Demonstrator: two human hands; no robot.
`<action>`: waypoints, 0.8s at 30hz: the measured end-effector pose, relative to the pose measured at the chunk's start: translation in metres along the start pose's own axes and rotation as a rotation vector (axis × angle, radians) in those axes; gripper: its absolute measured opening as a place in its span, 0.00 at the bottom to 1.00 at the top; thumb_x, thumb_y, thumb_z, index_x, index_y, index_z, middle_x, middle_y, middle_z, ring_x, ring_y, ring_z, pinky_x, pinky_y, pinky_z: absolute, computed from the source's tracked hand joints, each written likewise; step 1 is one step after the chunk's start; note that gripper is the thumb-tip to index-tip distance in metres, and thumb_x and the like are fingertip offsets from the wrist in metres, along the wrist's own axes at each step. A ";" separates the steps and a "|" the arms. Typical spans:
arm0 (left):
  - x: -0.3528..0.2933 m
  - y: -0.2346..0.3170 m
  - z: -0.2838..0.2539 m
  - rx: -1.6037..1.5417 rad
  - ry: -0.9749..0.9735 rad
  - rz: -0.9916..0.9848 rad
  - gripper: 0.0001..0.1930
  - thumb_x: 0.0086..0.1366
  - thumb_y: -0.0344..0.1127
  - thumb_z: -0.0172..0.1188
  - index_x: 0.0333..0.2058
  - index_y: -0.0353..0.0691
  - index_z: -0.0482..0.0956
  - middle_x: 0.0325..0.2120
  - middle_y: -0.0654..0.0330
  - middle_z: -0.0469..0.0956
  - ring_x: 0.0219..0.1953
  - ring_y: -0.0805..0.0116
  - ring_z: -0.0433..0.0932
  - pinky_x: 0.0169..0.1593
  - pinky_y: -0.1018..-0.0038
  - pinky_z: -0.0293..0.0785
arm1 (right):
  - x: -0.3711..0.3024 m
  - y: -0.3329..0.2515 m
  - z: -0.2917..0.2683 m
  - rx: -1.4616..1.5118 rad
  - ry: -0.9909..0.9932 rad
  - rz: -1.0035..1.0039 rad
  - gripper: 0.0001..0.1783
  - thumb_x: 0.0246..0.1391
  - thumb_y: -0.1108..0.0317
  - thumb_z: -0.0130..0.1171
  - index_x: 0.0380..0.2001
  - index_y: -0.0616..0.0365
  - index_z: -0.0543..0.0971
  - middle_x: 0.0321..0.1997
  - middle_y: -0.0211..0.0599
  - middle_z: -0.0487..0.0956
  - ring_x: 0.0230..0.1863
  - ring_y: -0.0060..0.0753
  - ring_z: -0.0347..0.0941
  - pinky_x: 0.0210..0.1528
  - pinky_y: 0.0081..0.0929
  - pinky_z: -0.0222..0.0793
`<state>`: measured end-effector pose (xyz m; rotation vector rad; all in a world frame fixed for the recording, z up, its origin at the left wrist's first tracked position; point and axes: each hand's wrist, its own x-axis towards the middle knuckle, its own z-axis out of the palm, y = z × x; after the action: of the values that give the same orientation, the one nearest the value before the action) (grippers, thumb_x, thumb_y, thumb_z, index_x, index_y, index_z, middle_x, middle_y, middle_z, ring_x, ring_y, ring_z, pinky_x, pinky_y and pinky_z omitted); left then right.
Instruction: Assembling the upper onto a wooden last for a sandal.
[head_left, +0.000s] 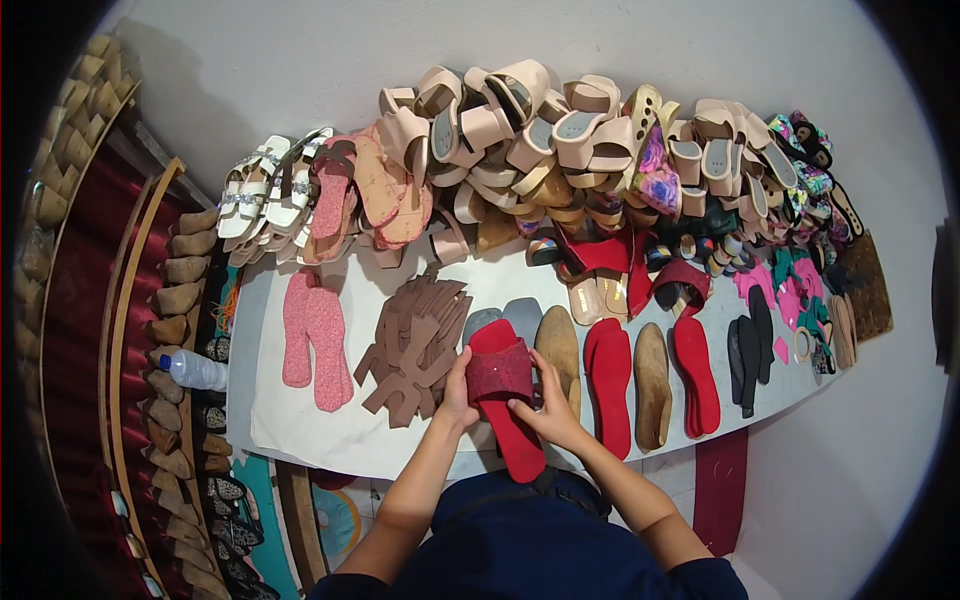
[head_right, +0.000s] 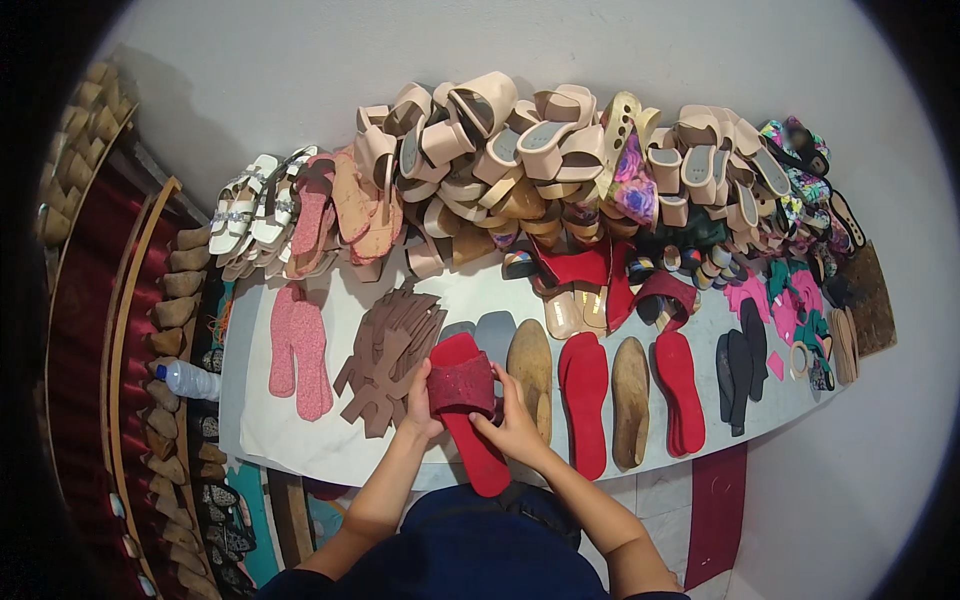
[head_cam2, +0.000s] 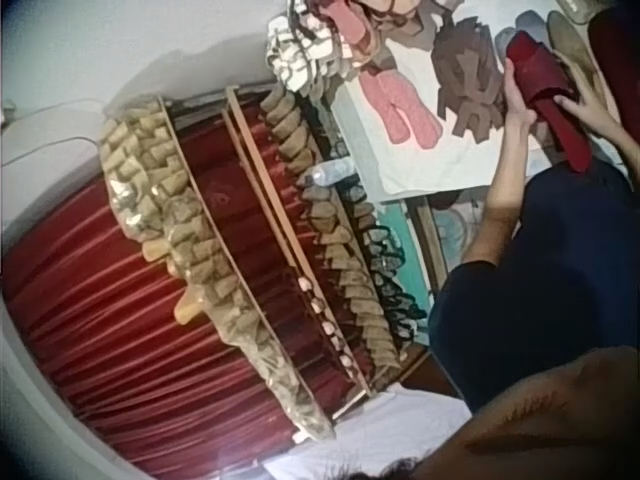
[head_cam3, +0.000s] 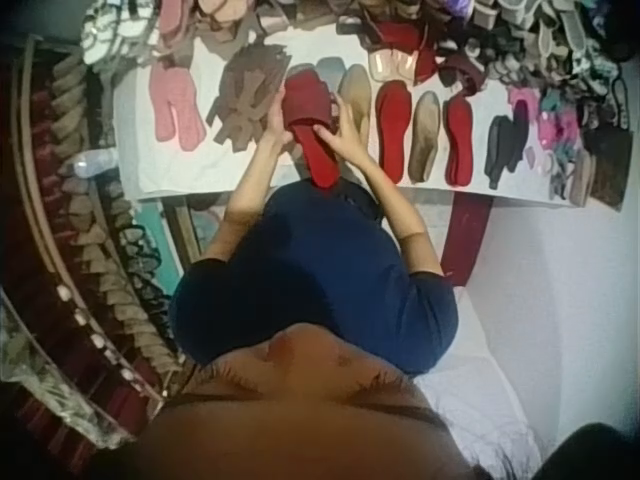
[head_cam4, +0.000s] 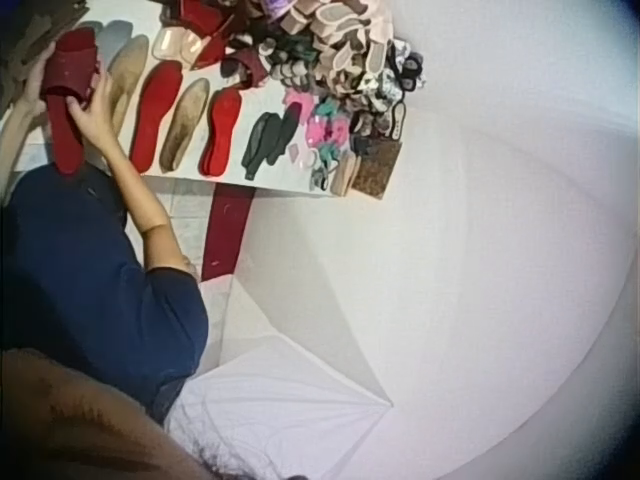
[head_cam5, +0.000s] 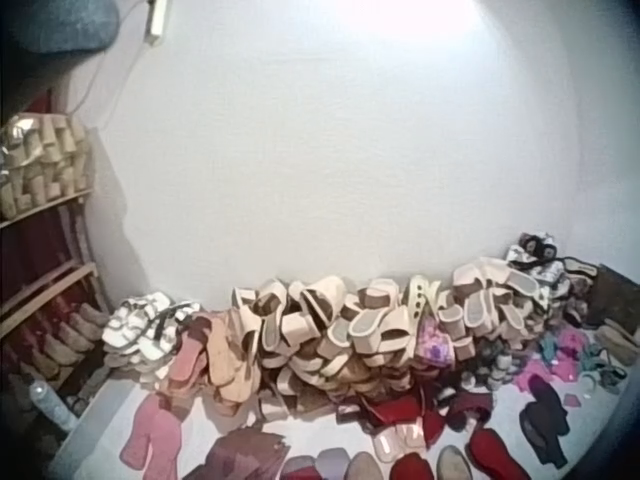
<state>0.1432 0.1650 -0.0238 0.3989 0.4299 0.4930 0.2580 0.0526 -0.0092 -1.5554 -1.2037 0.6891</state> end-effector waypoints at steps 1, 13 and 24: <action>-0.002 0.002 0.001 0.014 0.050 -0.007 0.29 0.57 0.55 0.45 0.47 0.37 0.64 0.41 0.54 0.71 0.42 0.63 0.72 0.48 0.66 0.66 | -0.002 0.001 -0.001 0.144 -0.021 0.125 0.37 0.40 0.69 0.56 0.54 0.63 0.53 0.48 0.51 0.60 0.45 0.42 0.63 0.45 0.31 0.62; 0.012 0.047 0.009 0.762 0.141 0.210 0.11 0.58 0.36 0.51 0.37 0.35 0.71 0.30 0.66 0.72 0.32 0.81 0.68 0.37 0.84 0.64 | 0.003 -0.025 -0.012 -0.718 0.032 -0.115 0.27 0.36 0.71 0.54 0.46 0.61 0.66 0.31 0.42 0.73 0.32 0.41 0.70 0.31 0.30 0.66; 0.016 0.044 0.010 0.855 0.050 0.229 0.11 0.61 0.35 0.47 0.39 0.35 0.69 0.30 0.67 0.70 0.33 0.82 0.67 0.38 0.84 0.64 | 0.002 -0.010 -0.003 -0.130 0.053 0.239 0.22 0.38 0.78 0.53 0.43 0.61 0.69 0.28 0.39 0.75 0.33 0.33 0.72 0.35 0.26 0.67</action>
<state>0.1452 0.2061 0.0003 1.2726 0.6398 0.5249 0.2575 0.0533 0.0017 -1.8354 -1.0504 0.7305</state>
